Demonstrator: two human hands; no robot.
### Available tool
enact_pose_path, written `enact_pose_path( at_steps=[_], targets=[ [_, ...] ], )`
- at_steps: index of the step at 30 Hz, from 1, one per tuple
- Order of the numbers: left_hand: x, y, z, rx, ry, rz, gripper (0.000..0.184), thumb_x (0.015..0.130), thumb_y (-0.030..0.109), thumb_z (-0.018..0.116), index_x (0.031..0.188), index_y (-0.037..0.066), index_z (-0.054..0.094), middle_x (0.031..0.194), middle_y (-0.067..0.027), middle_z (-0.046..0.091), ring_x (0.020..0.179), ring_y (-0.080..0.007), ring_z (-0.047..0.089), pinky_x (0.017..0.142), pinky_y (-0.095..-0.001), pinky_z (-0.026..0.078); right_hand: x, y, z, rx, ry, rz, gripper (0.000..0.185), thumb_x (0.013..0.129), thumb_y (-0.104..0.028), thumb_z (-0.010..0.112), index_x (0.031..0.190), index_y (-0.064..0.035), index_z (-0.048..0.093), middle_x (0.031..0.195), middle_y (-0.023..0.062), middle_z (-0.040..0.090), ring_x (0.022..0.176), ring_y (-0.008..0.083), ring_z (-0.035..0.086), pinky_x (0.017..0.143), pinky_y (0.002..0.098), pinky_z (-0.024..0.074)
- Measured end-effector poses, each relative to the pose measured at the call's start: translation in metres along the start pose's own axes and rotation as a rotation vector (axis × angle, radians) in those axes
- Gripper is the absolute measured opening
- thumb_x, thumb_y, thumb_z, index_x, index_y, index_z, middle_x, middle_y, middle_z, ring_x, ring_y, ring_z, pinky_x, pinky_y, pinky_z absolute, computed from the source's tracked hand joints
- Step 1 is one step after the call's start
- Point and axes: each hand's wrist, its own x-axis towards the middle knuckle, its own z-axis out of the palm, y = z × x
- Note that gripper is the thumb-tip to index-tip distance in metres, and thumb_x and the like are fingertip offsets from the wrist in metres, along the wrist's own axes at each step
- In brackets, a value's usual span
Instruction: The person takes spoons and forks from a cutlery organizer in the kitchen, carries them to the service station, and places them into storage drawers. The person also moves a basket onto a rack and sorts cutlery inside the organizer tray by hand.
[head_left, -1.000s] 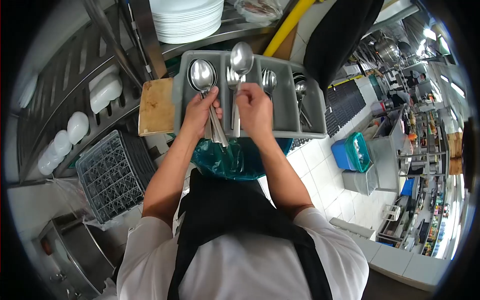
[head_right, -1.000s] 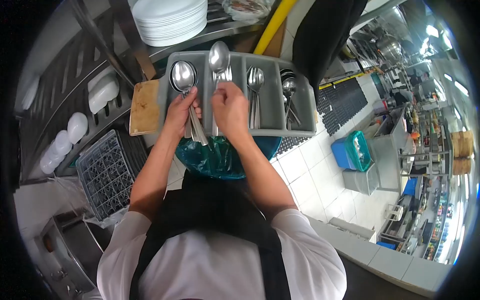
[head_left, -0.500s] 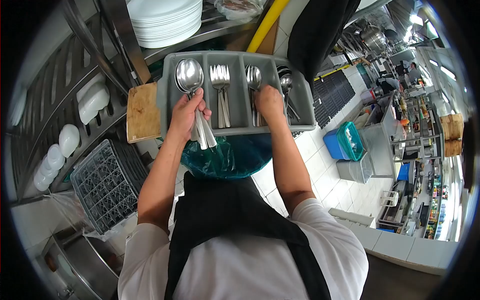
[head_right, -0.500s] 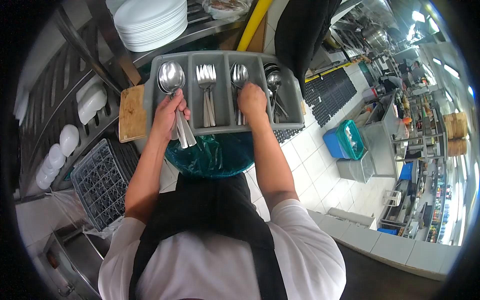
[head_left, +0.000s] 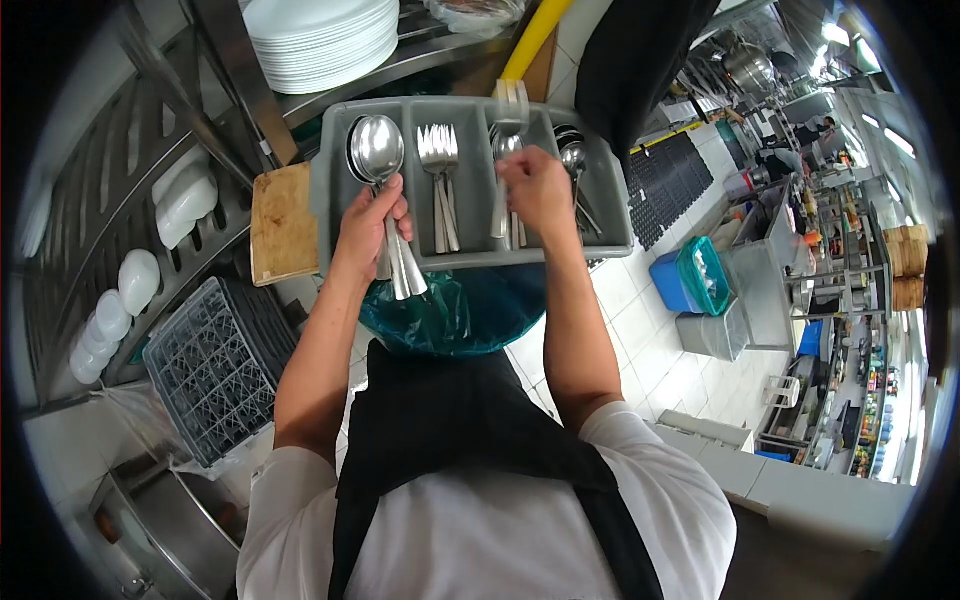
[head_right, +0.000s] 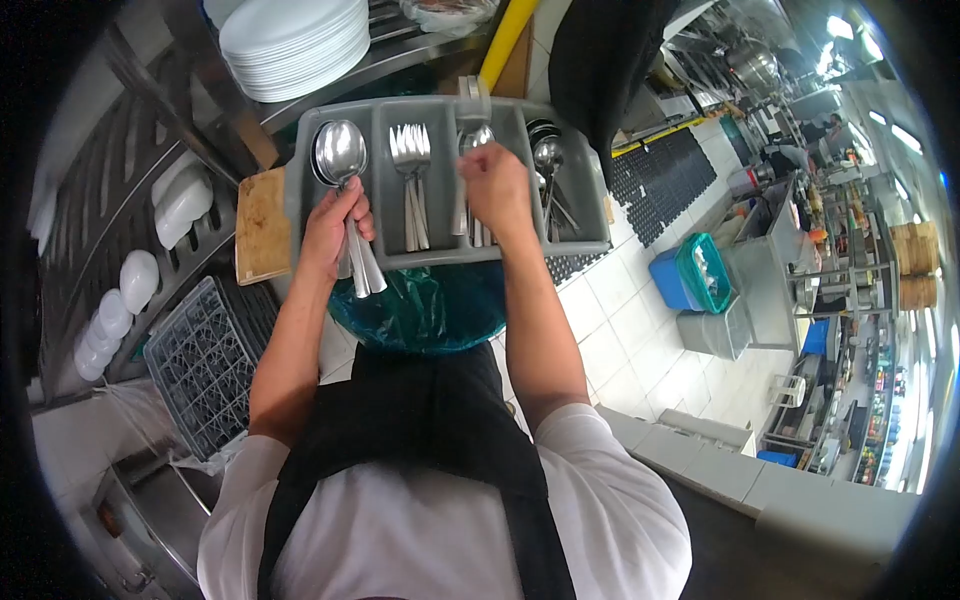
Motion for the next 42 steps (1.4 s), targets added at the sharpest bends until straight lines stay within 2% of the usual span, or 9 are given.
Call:
enact_pose_path(
  at_steps=[3,7,10,14,17,20,23,29,42],
  targets=[
    [0.000,0.000,-0.001,-0.026,-0.009,-0.008,0.024,0.095,0.030,0.066,0.088,0.013,0.050,0.068,0.0022,0.050,0.057,-0.0116,0.054,0.053,-0.0281,0.046,0.003,-0.012,0.005,0.201,-0.100,0.070,0.020,0.088,-0.019,0.066,0.089,0.0002,0.068,0.084,0.0199,0.071,0.079,0.0368,0.069,0.070,0.0427,0.0535],
    [0.001,0.000,-0.003,-0.030,-0.029,0.004,0.023,0.095,0.029,0.066,0.088,0.013,0.050,0.067,0.0020,0.050,0.057,-0.0118,0.054,0.054,-0.0281,0.046,0.027,0.059,0.024,-0.571,0.019,-0.035,0.024,0.088,-0.019,0.063,0.095,0.0033,0.069,0.101,0.0244,0.070,0.095,0.0352,0.069,0.081,0.0461,0.0544],
    [0.000,0.000,-0.002,-0.023,-0.026,0.007,0.024,0.095,0.029,0.066,0.088,0.013,0.050,0.067,0.0018,0.050,0.057,-0.0120,0.054,0.054,-0.0282,0.046,0.027,0.078,0.034,-0.704,-0.152,0.161,0.022,0.086,-0.015,0.062,0.097,0.0023,0.069,0.105,0.0261,0.068,0.100,0.0374,0.068,0.088,0.0439,0.0540],
    [-0.001,0.001,-0.001,-0.003,-0.033,0.004,0.024,0.095,0.028,0.066,0.088,0.012,0.049,0.068,0.0014,0.050,0.057,-0.0122,0.054,0.054,-0.0283,0.046,0.032,0.086,0.034,-0.688,-0.173,0.124,0.030,0.085,-0.019,0.059,0.103,0.0032,0.068,0.103,0.0273,0.068,0.104,0.0391,0.066,0.093,0.0453,0.0519],
    [0.000,0.000,-0.002,-0.008,-0.040,0.010,0.024,0.094,0.027,0.066,0.088,0.012,0.049,0.068,0.0010,0.050,0.057,-0.0123,0.054,0.054,-0.0283,0.046,0.037,0.092,0.035,-0.611,-0.200,0.212,0.030,0.085,-0.020,0.058,0.105,0.0006,0.068,0.104,0.0282,0.068,0.105,0.0387,0.065,0.094,0.0459,0.0508],
    [0.000,-0.001,-0.003,-0.019,-0.030,0.005,0.024,0.094,0.026,0.067,0.089,0.012,0.049,0.068,0.0008,0.051,0.058,-0.0124,0.054,0.054,-0.0284,0.047,0.021,0.074,0.026,-0.427,0.029,0.146,0.026,0.084,-0.013,0.057,0.103,0.0024,0.066,0.104,0.0274,0.068,0.105,0.0421,0.064,0.091,0.0463,0.0510],
    [-0.001,0.000,-0.003,-0.023,-0.011,0.009,0.023,0.093,0.026,0.068,0.089,0.012,0.050,0.068,0.0008,0.051,0.058,-0.0122,0.054,0.054,-0.0285,0.047,0.024,0.096,0.030,-0.232,0.043,0.175,0.025,0.087,-0.015,0.058,0.104,0.0031,0.063,0.096,0.0237,0.070,0.092,0.0385,0.069,0.076,0.0453,0.0554],
    [-0.002,0.000,-0.002,-0.015,-0.001,0.004,0.023,0.093,0.027,0.068,0.091,0.011,0.051,0.069,0.0011,0.051,0.058,-0.0118,0.054,0.054,-0.0284,0.047,0.004,0.061,0.014,0.347,-0.129,0.454,0.021,0.093,-0.015,0.062,0.101,0.0041,0.062,0.079,0.0088,0.065,0.061,0.0148,0.061,0.048,0.0306,0.0487],
    [-0.003,0.002,0.001,0.046,0.019,0.014,0.022,0.093,0.027,0.069,0.095,0.009,0.055,0.072,0.0009,0.054,0.057,-0.0106,0.054,0.052,-0.0276,0.047,-0.003,0.059,-0.001,0.994,-0.169,0.290,0.024,0.092,-0.003,0.060,0.116,0.0004,0.058,0.099,0.0093,0.069,0.073,0.0146,0.065,0.062,0.0278,0.0519]
  ],
)
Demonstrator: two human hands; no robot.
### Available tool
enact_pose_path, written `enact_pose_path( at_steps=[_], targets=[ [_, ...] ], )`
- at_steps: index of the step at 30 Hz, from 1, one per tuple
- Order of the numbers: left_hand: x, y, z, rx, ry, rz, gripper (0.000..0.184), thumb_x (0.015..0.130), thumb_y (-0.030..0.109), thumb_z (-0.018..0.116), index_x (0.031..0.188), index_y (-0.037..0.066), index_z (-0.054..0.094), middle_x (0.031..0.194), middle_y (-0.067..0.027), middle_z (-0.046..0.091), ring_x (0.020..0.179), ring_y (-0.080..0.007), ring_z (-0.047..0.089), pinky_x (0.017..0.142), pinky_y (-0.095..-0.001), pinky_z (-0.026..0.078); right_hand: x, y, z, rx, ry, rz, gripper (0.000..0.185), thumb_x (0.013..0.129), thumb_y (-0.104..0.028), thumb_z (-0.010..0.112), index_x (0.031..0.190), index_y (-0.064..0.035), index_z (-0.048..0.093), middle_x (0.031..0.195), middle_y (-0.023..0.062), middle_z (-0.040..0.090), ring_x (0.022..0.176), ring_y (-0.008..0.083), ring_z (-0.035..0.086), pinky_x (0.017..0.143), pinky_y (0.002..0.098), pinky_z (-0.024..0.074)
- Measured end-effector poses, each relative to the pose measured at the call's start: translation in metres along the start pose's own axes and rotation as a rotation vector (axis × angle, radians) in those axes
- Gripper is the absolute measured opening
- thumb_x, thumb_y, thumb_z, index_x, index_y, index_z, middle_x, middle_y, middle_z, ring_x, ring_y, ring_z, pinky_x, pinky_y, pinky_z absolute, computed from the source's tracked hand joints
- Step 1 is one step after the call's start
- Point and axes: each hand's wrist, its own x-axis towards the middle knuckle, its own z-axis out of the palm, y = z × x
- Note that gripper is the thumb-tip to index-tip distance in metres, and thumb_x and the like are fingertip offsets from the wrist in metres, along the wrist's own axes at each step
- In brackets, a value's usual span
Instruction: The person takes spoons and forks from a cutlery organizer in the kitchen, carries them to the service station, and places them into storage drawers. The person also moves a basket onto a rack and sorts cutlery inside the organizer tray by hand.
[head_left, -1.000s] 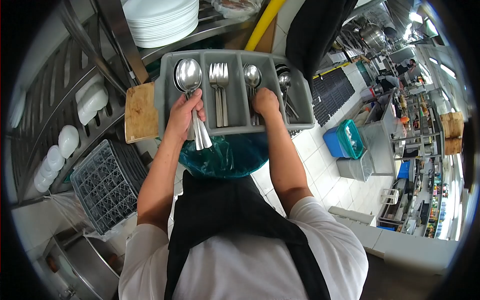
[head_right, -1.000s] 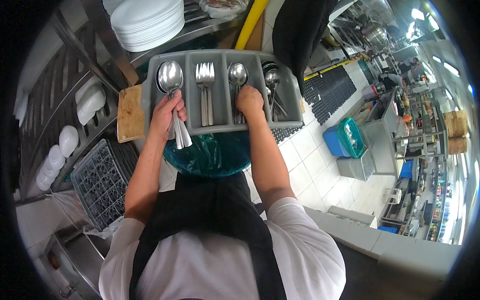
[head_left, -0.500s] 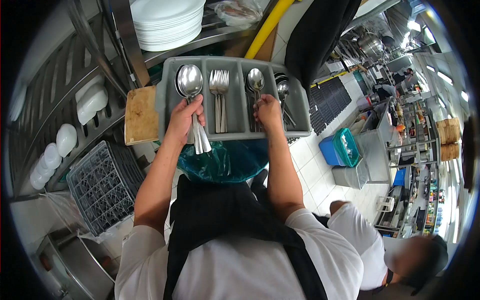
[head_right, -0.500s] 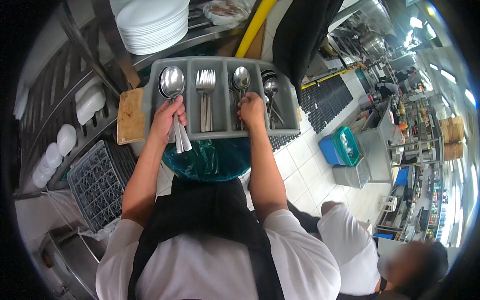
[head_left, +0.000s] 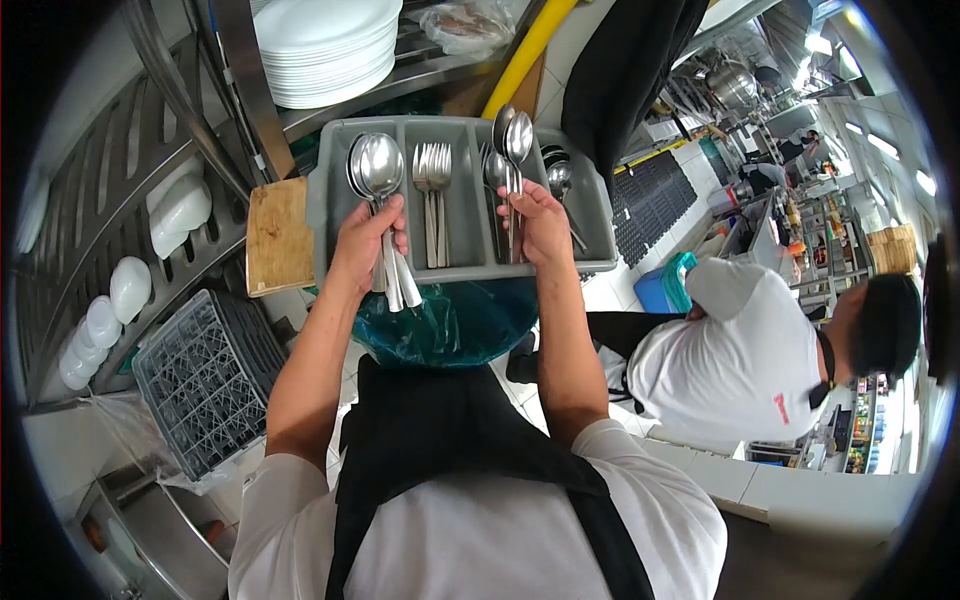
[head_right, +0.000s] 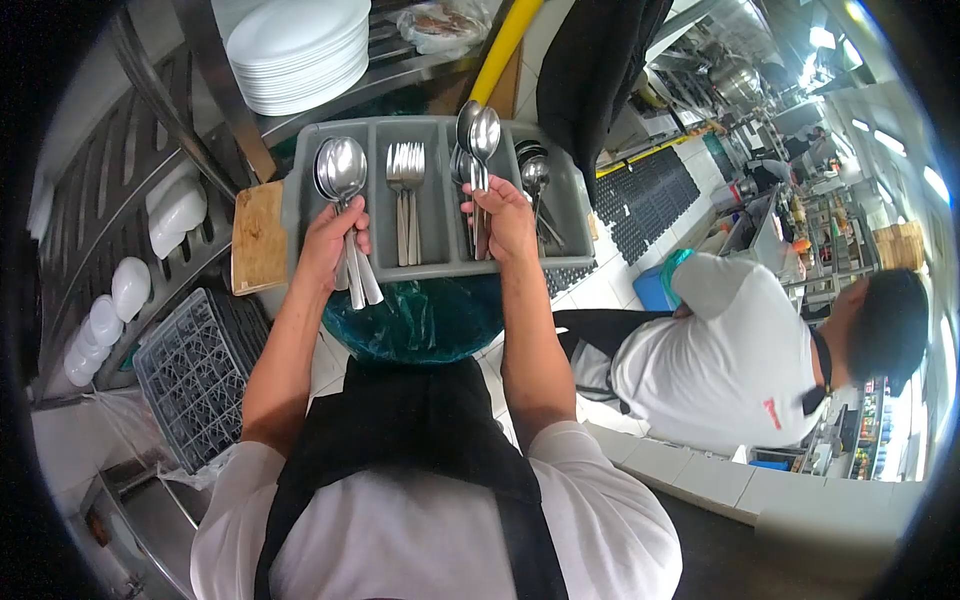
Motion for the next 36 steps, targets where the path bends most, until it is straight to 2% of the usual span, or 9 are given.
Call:
enact_pose_path(
  at_steps=[10,12,15,22,23,26,27,31,36],
  targets=[
    [0.004,-0.007,-0.006,-0.051,0.000,0.007,0.031,0.091,0.033,0.071,0.101,0.009,0.053,0.074,0.0010,0.053,0.058,-0.0097,0.052,0.054,-0.0278,0.048,-0.057,-0.010,0.103,-0.163,-0.153,-0.082,0.030,0.092,-0.007,0.063,0.120,0.0013,0.060,0.099,0.0070,0.070,0.071,0.0087,0.062,0.062,0.0218,0.0514],
    [0.005,-0.008,-0.006,-0.064,-0.002,0.041,0.033,0.091,0.035,0.070,0.104,0.009,0.054,0.080,-0.0008,0.057,0.063,-0.0107,0.056,0.056,-0.0287,0.050,-0.065,0.002,0.126,-0.353,-0.139,-0.118,0.028,0.090,-0.009,0.065,0.117,0.0004,0.063,0.098,0.0102,0.069,0.072,0.0149,0.063,0.065,0.0271,0.0519],
    [-0.002,0.001,0.008,-0.070,0.022,0.067,0.032,0.092,0.034,0.070,0.105,0.009,0.054,0.085,-0.0024,0.060,0.069,-0.0117,0.060,0.057,-0.0290,0.052,-0.068,0.016,0.138,-0.964,-0.158,-0.532,0.029,0.089,-0.009,0.066,0.116,-0.0015,0.065,0.097,0.0154,0.066,0.078,0.0237,0.064,0.072,0.0335,0.0517],
    [0.000,0.000,-0.004,-0.103,0.006,0.034,0.027,0.093,0.031,0.068,0.103,0.009,0.055,0.085,-0.0034,0.062,0.070,-0.0121,0.063,0.059,-0.0283,0.053,-0.079,0.007,0.139,-0.783,-0.106,-0.409,0.044,0.084,-0.012,0.070,0.126,-0.0044,0.058,0.103,0.0187,0.063,0.089,0.0333,0.062,0.080,0.0428,0.0503],
    [0.000,0.000,-0.004,-0.103,0.002,0.034,0.027,0.093,0.030,0.068,0.103,0.009,0.056,0.084,-0.0034,0.063,0.069,-0.0121,0.063,0.059,-0.0283,0.054,-0.081,0.008,0.138,-0.853,-0.052,-0.364,0.061,0.083,-0.016,0.073,0.137,-0.0025,0.047,0.108,0.0189,0.063,0.090,0.0315,0.062,0.081,0.0424,0.0510],
    [-0.004,0.001,0.001,-0.044,0.111,0.112,0.023,0.095,0.032,0.066,0.099,0.011,0.057,0.081,-0.0005,0.061,0.069,-0.0111,0.063,0.061,-0.0267,0.055,-0.089,0.024,0.137,-0.857,-0.142,-0.319,0.074,0.080,-0.020,0.076,0.140,0.0020,0.039,0.118,0.0248,0.060,0.100,0.0349,0.063,0.085,0.0420,0.0510],
    [-0.004,0.001,0.000,-0.071,0.109,0.151,0.024,0.093,0.029,0.069,0.097,0.009,0.057,0.080,-0.0011,0.062,0.069,-0.0116,0.063,0.061,-0.0272,0.055,-0.096,0.023,0.135,-0.880,-0.247,-0.315,0.082,0.077,-0.024,0.079,0.141,0.0058,0.037,0.126,0.0289,0.056,0.112,0.0393,0.060,0.092,0.0426,0.0491],
    [-0.004,0.008,0.010,-0.111,0.149,0.307,0.021,0.090,0.021,0.072,0.092,0.004,0.060,0.078,-0.0049,0.064,0.071,-0.0139,0.065,0.064,-0.0280,0.055,-0.089,0.024,0.137,-1.012,-0.308,-0.452,0.088,0.072,-0.025,0.079,0.142,0.0056,0.035,0.126,0.0284,0.057,0.116,0.0433,0.056,0.097,0.0427,0.0457],
    [-0.025,0.030,0.029,0.053,0.128,0.451,0.017,0.087,0.007,0.072,0.098,0.000,0.061,0.087,-0.0089,0.067,0.078,-0.0164,0.066,0.074,-0.0300,0.054,-0.079,0.001,0.149,-1.042,-0.393,-0.175,0.059,0.072,-0.019,0.071,0.122,0.0037,0.050,0.103,0.0267,0.065,0.096,0.0431,0.062,0.084,0.0466,0.0491]
  ],
)
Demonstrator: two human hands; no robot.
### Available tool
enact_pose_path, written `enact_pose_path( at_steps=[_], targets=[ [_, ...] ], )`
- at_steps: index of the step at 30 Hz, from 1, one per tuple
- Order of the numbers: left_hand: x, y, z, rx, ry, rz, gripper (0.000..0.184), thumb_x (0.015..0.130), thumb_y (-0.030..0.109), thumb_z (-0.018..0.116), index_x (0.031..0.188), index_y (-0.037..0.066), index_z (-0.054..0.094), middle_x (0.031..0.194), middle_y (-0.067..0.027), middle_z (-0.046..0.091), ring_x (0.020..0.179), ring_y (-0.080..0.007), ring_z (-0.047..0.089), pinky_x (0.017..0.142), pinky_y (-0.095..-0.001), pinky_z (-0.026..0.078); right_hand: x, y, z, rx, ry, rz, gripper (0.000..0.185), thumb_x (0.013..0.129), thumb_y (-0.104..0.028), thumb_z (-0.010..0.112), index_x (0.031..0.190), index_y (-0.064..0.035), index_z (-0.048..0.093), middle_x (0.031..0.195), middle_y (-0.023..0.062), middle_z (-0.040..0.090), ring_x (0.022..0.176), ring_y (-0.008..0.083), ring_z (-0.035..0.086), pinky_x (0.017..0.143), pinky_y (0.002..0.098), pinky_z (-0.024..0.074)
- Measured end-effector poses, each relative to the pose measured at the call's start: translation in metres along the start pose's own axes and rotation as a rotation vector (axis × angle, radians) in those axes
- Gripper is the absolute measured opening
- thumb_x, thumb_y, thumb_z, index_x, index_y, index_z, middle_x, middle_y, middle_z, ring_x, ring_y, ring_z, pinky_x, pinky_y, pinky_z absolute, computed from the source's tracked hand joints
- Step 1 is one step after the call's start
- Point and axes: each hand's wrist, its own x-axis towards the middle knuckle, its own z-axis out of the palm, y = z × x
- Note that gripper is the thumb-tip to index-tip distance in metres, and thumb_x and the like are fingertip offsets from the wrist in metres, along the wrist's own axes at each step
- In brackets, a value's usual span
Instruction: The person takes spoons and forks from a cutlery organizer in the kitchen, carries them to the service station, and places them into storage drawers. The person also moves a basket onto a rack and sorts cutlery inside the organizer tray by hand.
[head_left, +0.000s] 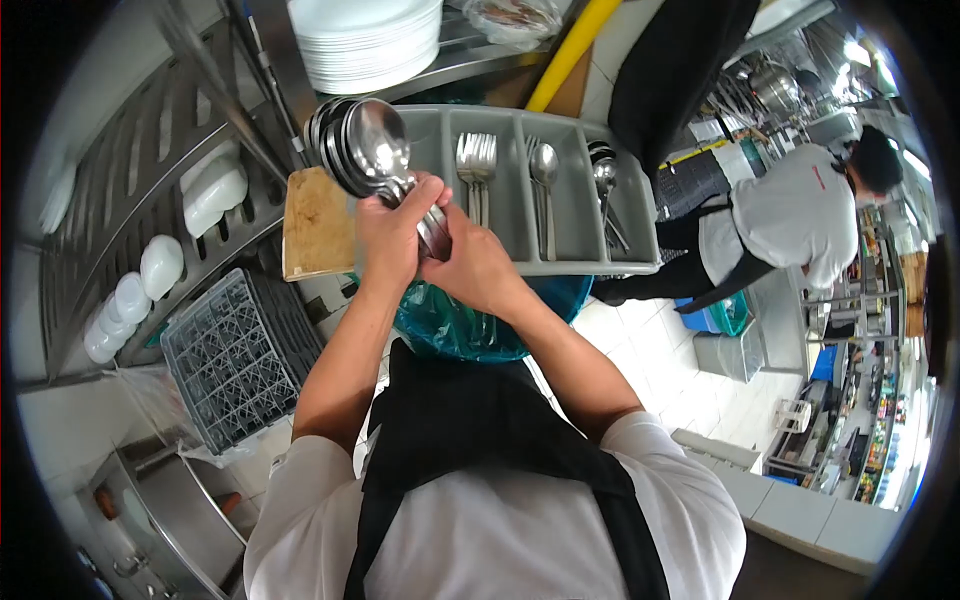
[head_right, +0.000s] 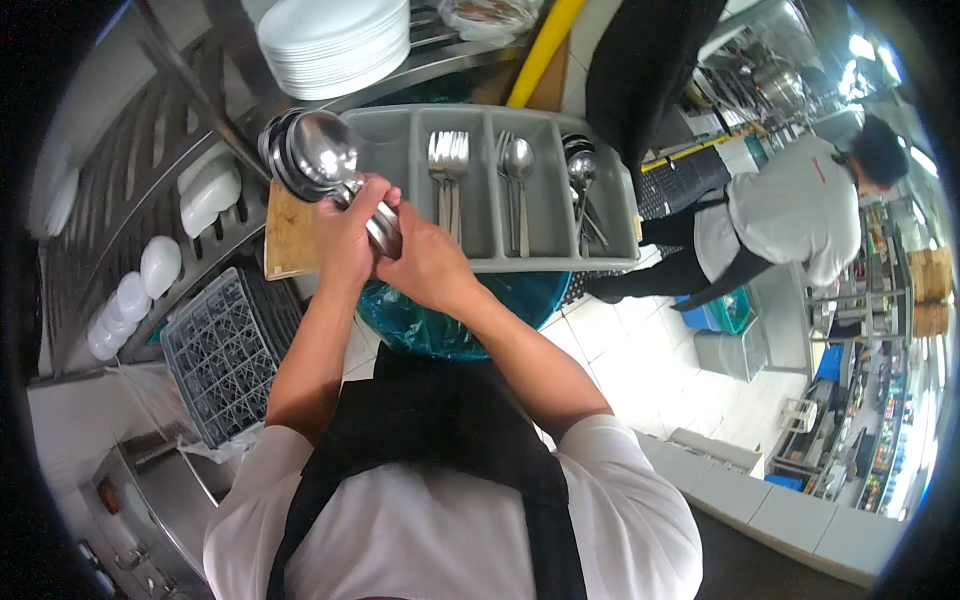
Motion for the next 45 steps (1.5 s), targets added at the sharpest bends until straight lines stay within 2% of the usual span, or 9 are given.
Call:
enact_pose_path(
  at_steps=[6,10,15,17,19,26,35,42,45],
  targets=[
    [-0.002,0.003,-0.019,-0.102,-0.363,0.069,0.034,0.088,0.007,0.069,0.117,-0.003,0.056,0.096,-0.0157,0.070,0.097,-0.0320,0.069,0.094,-0.0418,0.053,-0.005,0.012,-0.010,0.124,-0.130,-0.115,0.038,0.072,-0.016,0.063,0.104,0.0030,0.055,0.087,0.0262,0.064,0.086,0.0452,0.062,0.076,0.0483,0.0485],
    [0.005,-0.008,-0.033,-0.393,-0.497,-0.205,0.039,0.090,0.020,0.069,0.120,-0.001,0.056,0.095,-0.0148,0.071,0.099,-0.0354,0.069,0.105,-0.0481,0.044,-0.007,0.014,-0.008,0.136,-0.162,-0.130,0.039,0.078,-0.024,0.066,0.104,0.0034,0.056,0.091,0.0268,0.064,0.089,0.0451,0.061,0.079,0.0488,0.0479],
    [0.004,-0.028,-0.030,-0.582,-0.283,-0.293,0.021,0.102,0.028,0.053,0.096,0.008,0.056,0.076,-0.0022,0.055,0.073,-0.0187,0.062,0.085,-0.0417,0.055,-0.007,0.008,-0.039,-0.129,-0.255,-0.057,0.043,0.086,-0.042,0.068,0.094,0.0001,0.065,0.091,0.0242,0.066,0.090,0.0419,0.064,0.078,0.0457,0.0495],
    [0.010,-0.037,-0.043,-0.562,-0.229,-0.359,0.022,0.102,0.030,0.053,0.096,0.009,0.056,0.076,-0.0011,0.055,0.073,-0.0167,0.062,0.078,-0.0385,0.056,-0.010,0.014,-0.056,0.108,0.026,0.058,0.035,0.089,-0.038,0.068,0.093,-0.0032,0.069,0.082,0.0188,0.067,0.077,0.0361,0.065,0.071,0.0387,0.0503],
    [0.014,-0.043,-0.049,-0.537,-0.184,-0.386,0.023,0.101,0.031,0.055,0.097,0.009,0.058,0.077,-0.0003,0.058,0.071,-0.0146,0.062,0.066,-0.0340,0.056,0.005,0.059,-0.069,-0.230,0.406,-0.053,0.033,0.092,-0.038,0.062,0.093,-0.0068,0.071,0.089,0.0210,0.069,0.087,0.0414,0.066,0.076,0.0480,0.0524],
    [0.015,-0.046,-0.045,-0.420,-0.112,-0.489,0.020,0.097,0.023,0.062,0.106,0.005,0.063,0.096,-0.0093,0.070,0.089,-0.0224,0.070,0.077,-0.0375,0.059,0.046,0.180,-0.065,-0.836,0.269,0.280,0.025,0.088,-0.017,0.056,0.092,0.0061,0.066,0.096,0.0242,0.070,0.092,0.0383,0.069,0.084,0.0448,0.0550],
    [0.016,-0.048,-0.043,-0.424,-0.127,-0.481,0.021,0.094,0.019,0.066,0.107,0.004,0.062,0.098,-0.0106,0.070,0.087,-0.0225,0.070,0.077,-0.0393,0.059,0.036,0.156,-0.079,-0.383,0.544,0.307,0.019,0.087,-0.016,0.058,0.096,-0.0015,0.067,0.098,0.0243,0.069,0.096,0.0410,0.066,0.084,0.0484,0.0517],
    [0.013,-0.038,-0.031,-0.384,-0.087,-0.495,0.023,0.094,0.020,0.066,0.107,0.002,0.062,0.101,-0.0136,0.069,0.088,-0.0245,0.070,0.076,-0.0373,0.059,0.009,0.040,-0.050,0.203,0.507,-0.133,0.009,0.088,-0.006,0.063,0.096,-0.0019,0.067,0.083,0.0105,0.069,0.074,0.0151,0.064,0.069,0.0280,0.0495],
    [0.013,-0.042,-0.032,-0.387,-0.105,-0.486,0.020,0.094,0.020,0.066,0.104,0.003,0.063,0.100,-0.0134,0.070,0.089,-0.0252,0.070,0.076,-0.0380,0.059,0.009,0.019,-0.019,0.115,0.380,-0.241,0.013,0.087,-0.010,0.068,0.098,-0.0026,0.069,0.084,0.0132,0.068,0.073,0.0198,0.066,0.068,0.0310,0.0508]
  ],
)
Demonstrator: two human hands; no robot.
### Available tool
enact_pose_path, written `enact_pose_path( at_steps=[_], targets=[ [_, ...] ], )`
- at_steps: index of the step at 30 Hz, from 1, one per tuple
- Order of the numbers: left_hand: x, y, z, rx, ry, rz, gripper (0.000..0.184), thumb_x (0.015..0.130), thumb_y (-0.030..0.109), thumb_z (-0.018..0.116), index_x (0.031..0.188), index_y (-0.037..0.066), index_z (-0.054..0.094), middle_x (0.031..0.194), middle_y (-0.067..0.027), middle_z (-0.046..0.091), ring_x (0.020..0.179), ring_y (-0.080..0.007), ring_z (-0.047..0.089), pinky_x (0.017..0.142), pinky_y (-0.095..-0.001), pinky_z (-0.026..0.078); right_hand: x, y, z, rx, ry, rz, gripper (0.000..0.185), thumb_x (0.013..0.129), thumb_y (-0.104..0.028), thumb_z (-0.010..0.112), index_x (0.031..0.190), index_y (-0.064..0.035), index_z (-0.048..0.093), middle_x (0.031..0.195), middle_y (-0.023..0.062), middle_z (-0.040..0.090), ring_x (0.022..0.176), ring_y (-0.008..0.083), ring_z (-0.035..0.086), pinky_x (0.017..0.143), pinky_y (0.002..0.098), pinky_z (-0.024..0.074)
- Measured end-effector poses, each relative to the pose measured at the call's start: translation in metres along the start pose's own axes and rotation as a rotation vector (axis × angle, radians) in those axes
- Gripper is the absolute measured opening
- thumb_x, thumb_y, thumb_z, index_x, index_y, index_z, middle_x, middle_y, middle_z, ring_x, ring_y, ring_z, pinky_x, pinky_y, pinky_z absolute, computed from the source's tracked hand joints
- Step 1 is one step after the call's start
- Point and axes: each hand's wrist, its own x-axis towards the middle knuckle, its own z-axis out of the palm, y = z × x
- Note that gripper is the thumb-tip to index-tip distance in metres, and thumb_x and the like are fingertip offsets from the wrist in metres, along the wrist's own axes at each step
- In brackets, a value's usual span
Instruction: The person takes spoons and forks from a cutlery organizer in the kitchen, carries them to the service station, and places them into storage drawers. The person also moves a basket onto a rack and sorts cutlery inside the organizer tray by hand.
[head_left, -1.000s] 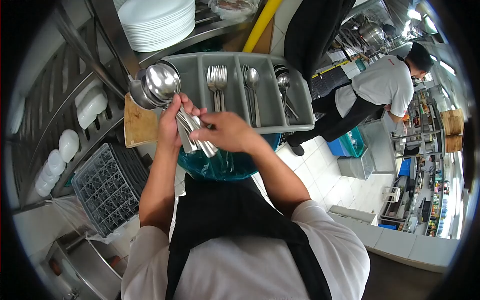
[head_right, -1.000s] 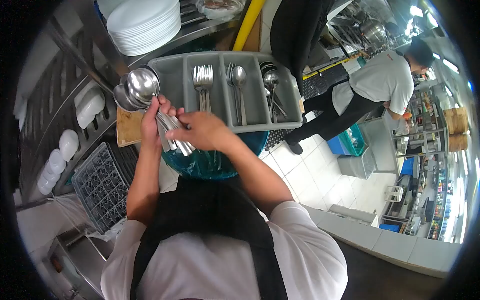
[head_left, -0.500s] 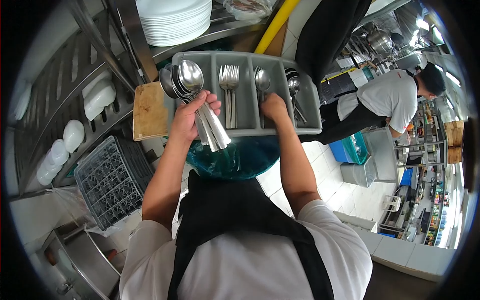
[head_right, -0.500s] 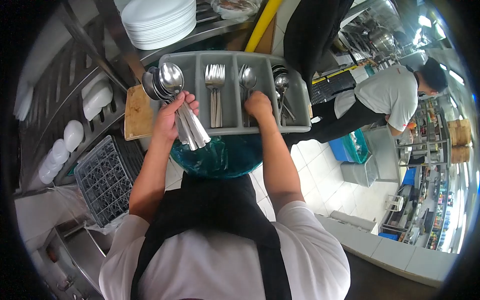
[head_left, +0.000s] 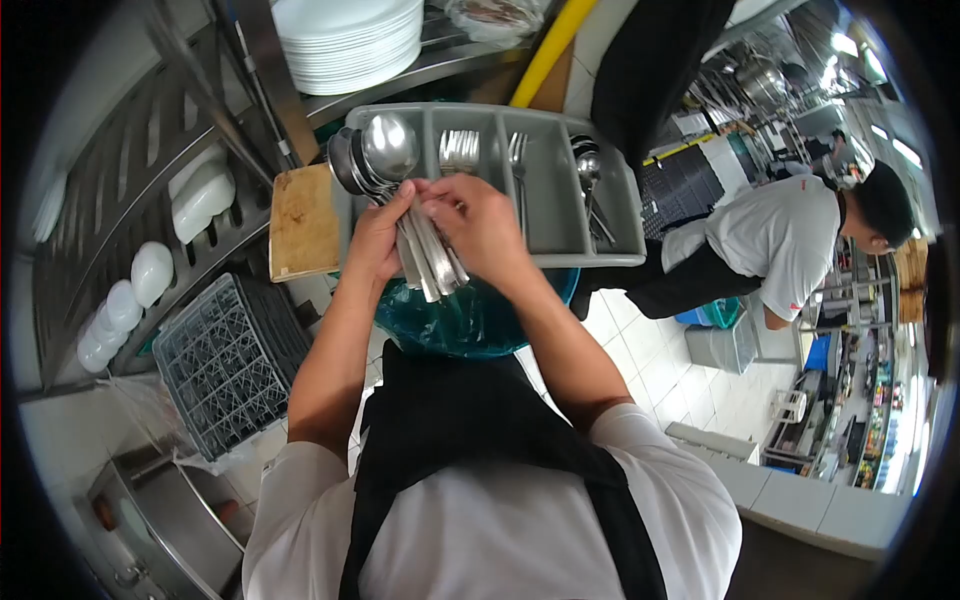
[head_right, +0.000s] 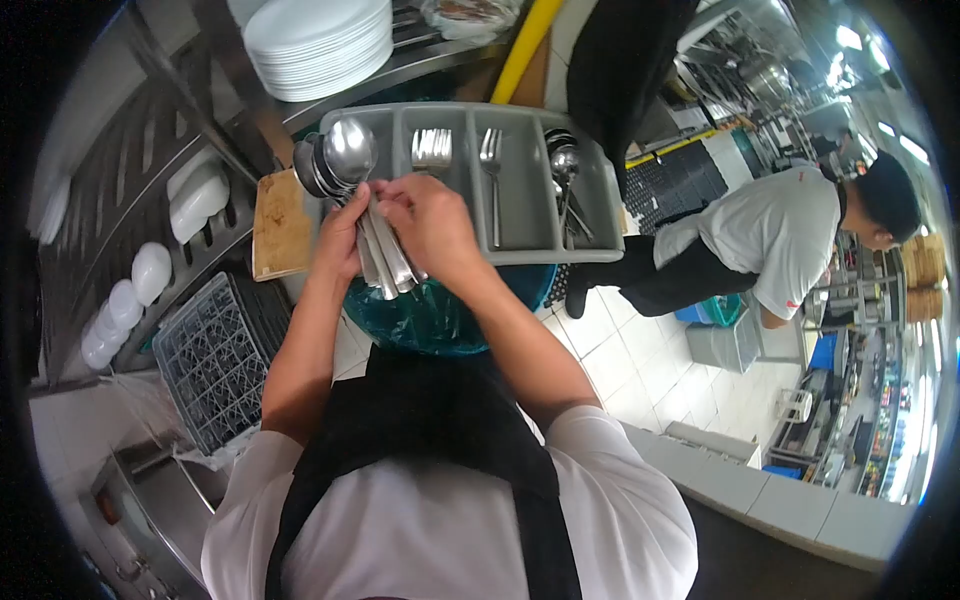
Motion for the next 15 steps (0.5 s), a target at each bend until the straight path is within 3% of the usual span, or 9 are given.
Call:
enact_pose_path(
  at_steps=[1,2,5,7,9,11,12,15],
  targets=[
    [0.001,0.000,-0.003,0.021,0.000,-0.018,0.019,0.094,0.020,0.066,0.103,0.003,0.064,0.099,-0.0128,0.070,0.089,-0.0250,0.070,0.076,-0.0382,0.059,-0.001,0.001,0.002,-0.108,0.026,-0.100,0.015,0.086,-0.011,0.070,0.098,-0.0031,0.069,0.082,0.0137,0.068,0.072,0.0221,0.066,0.067,0.0323,0.0512],
    [0.001,0.001,-0.007,0.039,0.003,-0.030,0.017,0.094,0.019,0.066,0.101,0.004,0.064,0.098,-0.0123,0.069,0.089,-0.0248,0.070,0.075,-0.0384,0.059,0.000,0.004,-0.002,-0.049,0.028,-0.047,0.013,0.088,-0.015,0.068,0.095,-0.0042,0.069,0.084,0.0164,0.068,0.073,0.0307,0.066,0.068,0.0362,0.0516],
    [0.001,0.002,-0.007,0.025,0.004,-0.036,0.012,0.094,0.019,0.066,0.094,0.008,0.064,0.088,-0.0058,0.067,0.083,-0.0211,0.068,0.074,-0.0382,0.058,0.012,0.031,-0.034,-0.374,0.241,0.049,0.015,0.090,-0.019,0.064,0.094,-0.0054,0.070,0.093,0.0189,0.069,0.080,0.0365,0.067,0.072,0.0419,0.0518],
    [0.002,0.002,-0.009,-0.002,-0.040,-0.022,0.011,0.095,0.019,0.065,0.092,0.009,0.063,0.084,-0.0032,0.065,0.079,-0.0194,0.067,0.073,-0.0375,0.058,0.024,0.081,-0.056,-0.601,0.094,0.288,0.019,0.088,-0.021,0.065,0.096,-0.0039,0.069,0.098,0.0222,0.069,0.095,0.0400,0.065,0.081,0.0459,0.0523],
    [0.002,0.003,-0.006,0.029,-0.058,-0.019,0.012,0.097,0.021,0.062,0.093,0.009,0.061,0.083,-0.0011,0.062,0.078,-0.0171,0.065,0.073,-0.0357,0.058,0.030,0.145,-0.059,-0.825,-0.035,0.422,0.023,0.088,-0.023,0.064,0.096,-0.0019,0.069,0.099,0.0228,0.069,0.095,0.0389,0.067,0.084,0.0472,0.0523],
    [0.001,0.003,-0.004,0.045,-0.062,-0.020,0.012,0.098,0.021,0.060,0.094,0.010,0.059,0.082,0.0000,0.061,0.077,-0.0158,0.064,0.072,-0.0347,0.058,0.039,0.223,-0.050,-0.864,-0.230,0.423,0.022,0.088,-0.020,0.063,0.095,-0.0006,0.068,0.095,0.0221,0.070,0.091,0.0364,0.069,0.079,0.0456,0.0543],
    [0.001,0.003,-0.004,0.048,-0.061,-0.024,0.012,0.099,0.021,0.059,0.094,0.010,0.059,0.083,0.0000,0.061,0.077,-0.0158,0.064,0.072,-0.0345,0.058,0.040,0.241,-0.045,-0.878,-0.329,0.424,0.021,0.088,-0.019,0.063,0.095,0.0001,0.068,0.093,0.0218,0.070,0.090,0.0351,0.070,0.077,0.0448,0.0552],
    [0.000,0.004,-0.005,0.035,-0.062,-0.048,0.012,0.099,0.021,0.059,0.094,0.010,0.059,0.083,0.0002,0.061,0.077,-0.0154,0.064,0.072,-0.0341,0.058,0.036,0.144,-0.062,-0.233,-0.160,0.740,0.015,0.086,-0.012,0.064,0.094,0.0011,0.066,0.083,0.0179,0.070,0.079,0.0260,0.071,0.063,0.0382,0.0555]
  ],
)
